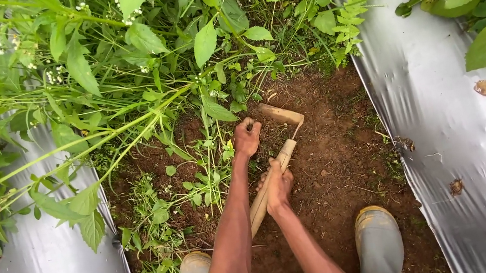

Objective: Using a hand hoe and hands to remove weeds from a garden bed between rows of plants covered in plastic mulch.

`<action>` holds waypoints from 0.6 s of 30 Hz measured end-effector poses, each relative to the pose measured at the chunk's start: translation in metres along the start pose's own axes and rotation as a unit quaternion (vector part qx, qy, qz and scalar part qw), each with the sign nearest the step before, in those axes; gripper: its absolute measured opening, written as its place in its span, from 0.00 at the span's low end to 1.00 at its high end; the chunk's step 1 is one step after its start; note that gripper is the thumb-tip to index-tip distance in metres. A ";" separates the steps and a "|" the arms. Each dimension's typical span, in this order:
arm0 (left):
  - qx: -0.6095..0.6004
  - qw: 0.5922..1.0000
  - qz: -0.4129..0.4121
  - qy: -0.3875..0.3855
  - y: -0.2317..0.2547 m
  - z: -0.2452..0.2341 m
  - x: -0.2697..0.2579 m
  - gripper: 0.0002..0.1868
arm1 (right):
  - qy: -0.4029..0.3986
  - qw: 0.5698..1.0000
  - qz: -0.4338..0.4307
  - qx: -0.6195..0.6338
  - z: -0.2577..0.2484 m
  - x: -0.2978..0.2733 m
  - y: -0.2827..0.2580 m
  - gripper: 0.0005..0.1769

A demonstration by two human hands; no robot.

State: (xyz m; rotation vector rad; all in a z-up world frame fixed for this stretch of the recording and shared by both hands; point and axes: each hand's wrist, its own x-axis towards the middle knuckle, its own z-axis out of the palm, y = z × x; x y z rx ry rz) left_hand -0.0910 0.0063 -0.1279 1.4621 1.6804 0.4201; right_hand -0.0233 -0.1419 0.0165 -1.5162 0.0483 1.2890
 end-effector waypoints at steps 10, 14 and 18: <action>-0.008 1.000 0.000 0.000 -0.009 0.010 0.008 0.16 | 0.061 0.990 -0.078 0.096 0.006 0.001 -0.037 0.20; -0.026 1.000 -0.006 0.007 -0.012 0.014 0.012 0.13 | -0.027 0.999 0.002 -0.047 0.005 -0.005 -0.022 0.19; -0.030 0.999 0.007 0.010 -0.029 0.027 0.021 0.14 | 0.010 0.998 -0.033 0.050 0.013 -0.019 -0.046 0.19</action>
